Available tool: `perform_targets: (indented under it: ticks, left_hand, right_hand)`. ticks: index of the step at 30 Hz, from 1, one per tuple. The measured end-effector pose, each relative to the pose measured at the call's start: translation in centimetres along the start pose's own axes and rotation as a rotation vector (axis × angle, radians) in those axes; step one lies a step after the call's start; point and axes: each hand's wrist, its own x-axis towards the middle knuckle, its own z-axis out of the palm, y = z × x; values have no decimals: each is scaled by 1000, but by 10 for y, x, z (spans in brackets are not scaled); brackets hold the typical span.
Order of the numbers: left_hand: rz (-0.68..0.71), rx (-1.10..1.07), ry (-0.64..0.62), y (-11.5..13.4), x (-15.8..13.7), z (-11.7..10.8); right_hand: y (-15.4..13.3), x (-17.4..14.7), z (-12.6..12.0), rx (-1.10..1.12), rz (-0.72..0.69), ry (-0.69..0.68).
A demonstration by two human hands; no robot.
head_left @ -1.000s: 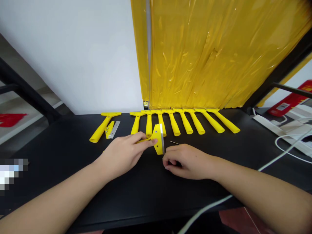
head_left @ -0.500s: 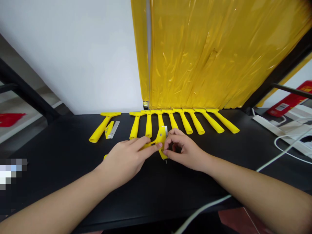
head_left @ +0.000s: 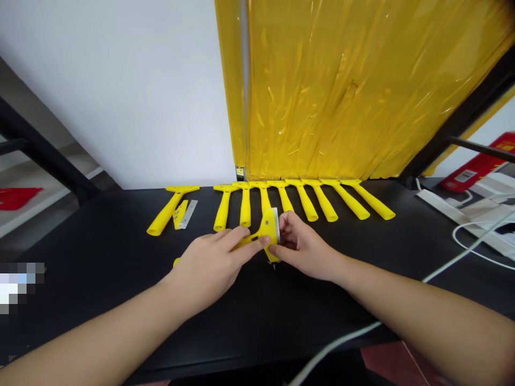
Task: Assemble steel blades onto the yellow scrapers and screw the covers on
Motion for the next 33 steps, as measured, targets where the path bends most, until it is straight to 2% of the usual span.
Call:
perform_targets:
  ticks: [5, 9, 13, 16, 23, 27, 30, 33]
  left_hand:
    - [5, -51, -4, 0, 0, 0]
    - [-13, -127, -67, -2, -3, 2]
    - [109, -209, -118, -6, -6, 4]
    - [138, -228, -119, -7, -6, 5]
    - [121, -208, -94, -7, -7, 3]
    - [50, -229, -101, -8, -7, 1]
    - [-77, -299, -99, -9, -5, -3]
    - [-215, -418, -110, -13, -1, -10]
  right_hand:
    - [-3, 3, -7, 39, 25, -32]
    - [-5, 4, -9, 51, 17, -80]
    - [-8, 4, -11, 95, 48, -117]
    - [-9, 4, -12, 109, 63, -116]
    - [-9, 5, -11, 100, 71, -119]
    - [-6, 6, -13, 85, 90, -122]
    - [-9, 5, -19, -98, 77, -109]
    - [-16, 1, -25, -526, -45, -190]
